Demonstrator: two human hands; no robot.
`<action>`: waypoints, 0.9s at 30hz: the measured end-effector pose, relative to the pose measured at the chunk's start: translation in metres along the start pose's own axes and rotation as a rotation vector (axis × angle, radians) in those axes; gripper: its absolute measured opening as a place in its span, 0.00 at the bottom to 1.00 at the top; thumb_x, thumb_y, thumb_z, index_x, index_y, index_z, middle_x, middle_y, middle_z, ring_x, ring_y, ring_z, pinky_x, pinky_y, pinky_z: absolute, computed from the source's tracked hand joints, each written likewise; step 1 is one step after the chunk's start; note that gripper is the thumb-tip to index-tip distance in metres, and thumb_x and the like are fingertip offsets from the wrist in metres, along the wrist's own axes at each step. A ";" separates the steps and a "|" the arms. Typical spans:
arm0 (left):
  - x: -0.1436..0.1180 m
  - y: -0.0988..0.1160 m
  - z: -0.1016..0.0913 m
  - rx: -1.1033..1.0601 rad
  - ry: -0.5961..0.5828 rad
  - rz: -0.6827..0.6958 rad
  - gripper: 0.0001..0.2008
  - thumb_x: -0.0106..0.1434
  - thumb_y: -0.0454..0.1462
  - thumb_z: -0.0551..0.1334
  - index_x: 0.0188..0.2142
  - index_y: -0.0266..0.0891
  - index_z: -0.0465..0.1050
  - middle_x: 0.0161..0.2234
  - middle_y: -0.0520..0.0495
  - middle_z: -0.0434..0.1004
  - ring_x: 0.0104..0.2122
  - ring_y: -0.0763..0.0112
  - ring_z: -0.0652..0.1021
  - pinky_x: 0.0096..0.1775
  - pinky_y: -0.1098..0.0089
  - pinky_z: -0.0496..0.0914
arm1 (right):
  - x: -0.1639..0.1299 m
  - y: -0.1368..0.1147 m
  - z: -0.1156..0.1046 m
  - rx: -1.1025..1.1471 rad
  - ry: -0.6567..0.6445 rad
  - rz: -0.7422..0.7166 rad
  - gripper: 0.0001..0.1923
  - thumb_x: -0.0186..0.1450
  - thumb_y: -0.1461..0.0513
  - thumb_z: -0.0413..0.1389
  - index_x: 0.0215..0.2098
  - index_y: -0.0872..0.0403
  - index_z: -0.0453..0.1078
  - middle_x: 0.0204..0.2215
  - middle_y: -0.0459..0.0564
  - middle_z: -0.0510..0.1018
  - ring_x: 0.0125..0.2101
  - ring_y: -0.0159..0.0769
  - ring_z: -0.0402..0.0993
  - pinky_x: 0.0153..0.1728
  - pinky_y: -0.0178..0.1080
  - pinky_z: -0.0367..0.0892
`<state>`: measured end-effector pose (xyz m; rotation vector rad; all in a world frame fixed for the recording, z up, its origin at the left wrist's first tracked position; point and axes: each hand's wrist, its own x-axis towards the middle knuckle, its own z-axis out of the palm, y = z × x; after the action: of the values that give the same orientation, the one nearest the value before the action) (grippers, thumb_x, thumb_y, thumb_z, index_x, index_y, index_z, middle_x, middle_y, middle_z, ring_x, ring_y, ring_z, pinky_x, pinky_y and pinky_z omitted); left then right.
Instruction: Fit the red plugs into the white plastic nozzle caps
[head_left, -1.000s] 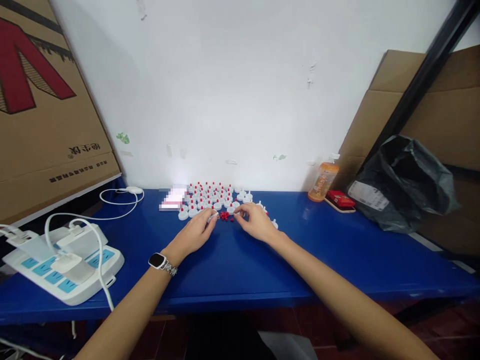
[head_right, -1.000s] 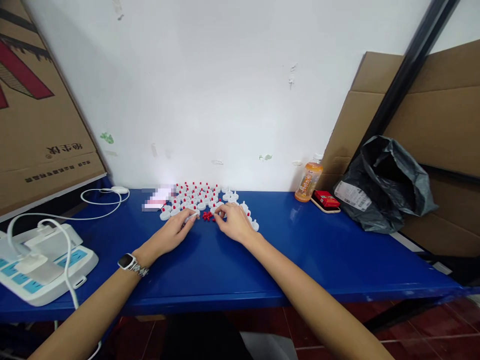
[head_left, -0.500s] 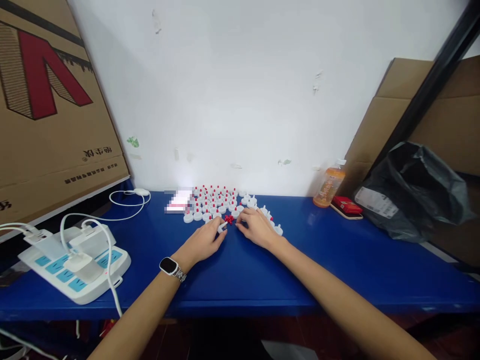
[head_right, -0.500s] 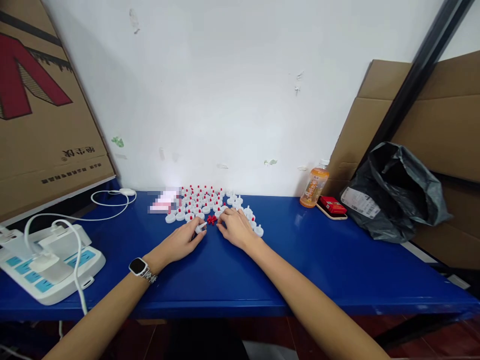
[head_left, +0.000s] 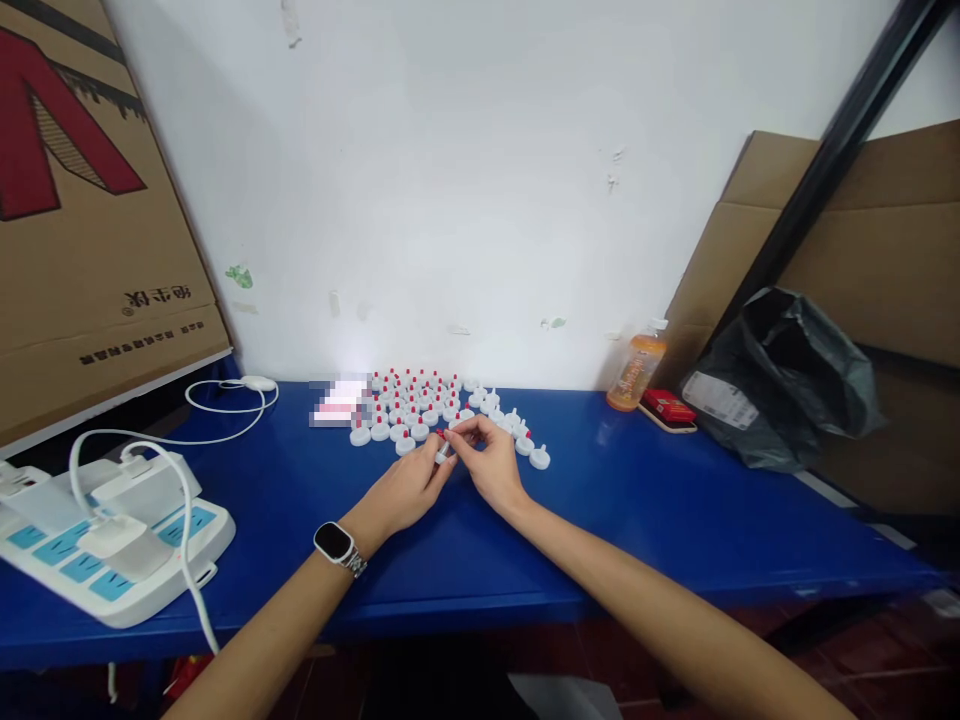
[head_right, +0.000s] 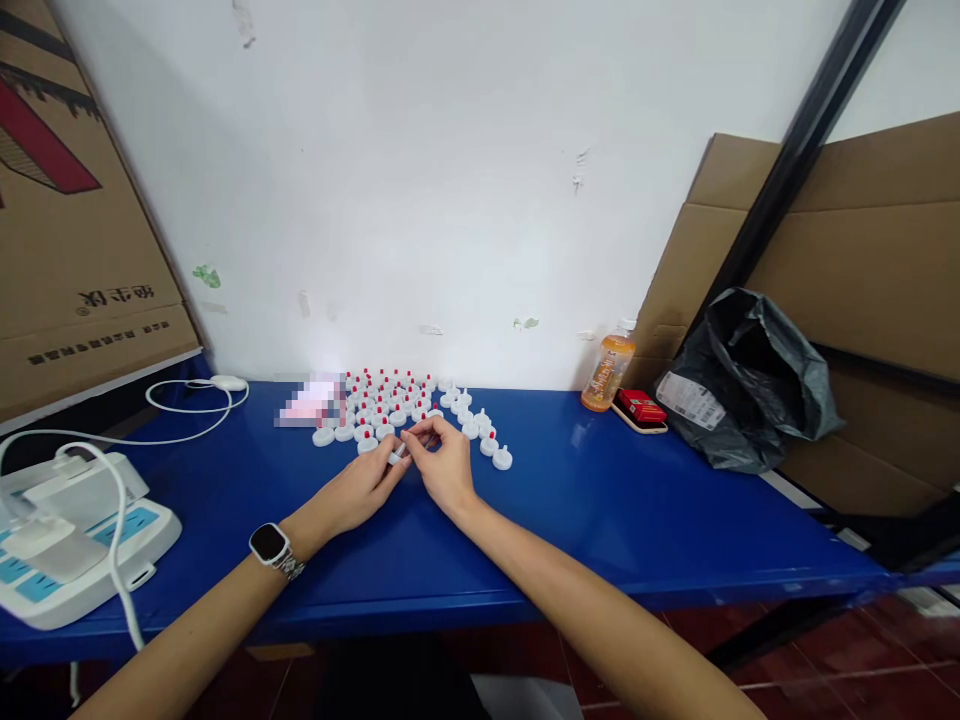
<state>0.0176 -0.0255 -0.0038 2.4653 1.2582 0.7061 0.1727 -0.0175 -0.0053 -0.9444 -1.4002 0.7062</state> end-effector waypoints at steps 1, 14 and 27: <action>0.000 0.000 0.000 -0.006 0.006 0.002 0.14 0.73 0.47 0.45 0.45 0.41 0.60 0.33 0.45 0.76 0.33 0.58 0.79 0.33 0.66 0.66 | 0.000 0.000 0.000 0.006 0.010 0.001 0.10 0.60 0.55 0.61 0.30 0.54 0.74 0.26 0.46 0.77 0.28 0.33 0.70 0.33 0.36 0.66; -0.002 0.005 0.008 -0.181 0.078 0.011 0.11 0.72 0.44 0.48 0.48 0.40 0.56 0.45 0.39 0.73 0.44 0.58 0.78 0.43 0.61 0.72 | -0.001 0.007 0.003 0.168 -0.004 0.082 0.13 0.57 0.53 0.64 0.27 0.54 0.72 0.26 0.46 0.77 0.28 0.34 0.71 0.32 0.37 0.66; -0.004 0.007 0.003 -0.246 0.091 0.001 0.18 0.72 0.44 0.49 0.57 0.39 0.52 0.46 0.38 0.74 0.42 0.59 0.79 0.44 0.62 0.71 | -0.005 0.003 0.014 0.366 0.020 0.202 0.17 0.54 0.53 0.65 0.23 0.52 0.64 0.22 0.42 0.70 0.25 0.31 0.65 0.29 0.35 0.62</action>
<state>0.0220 -0.0326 -0.0047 2.2571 1.1254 0.9232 0.1590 -0.0186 -0.0116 -0.8033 -1.1161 1.0615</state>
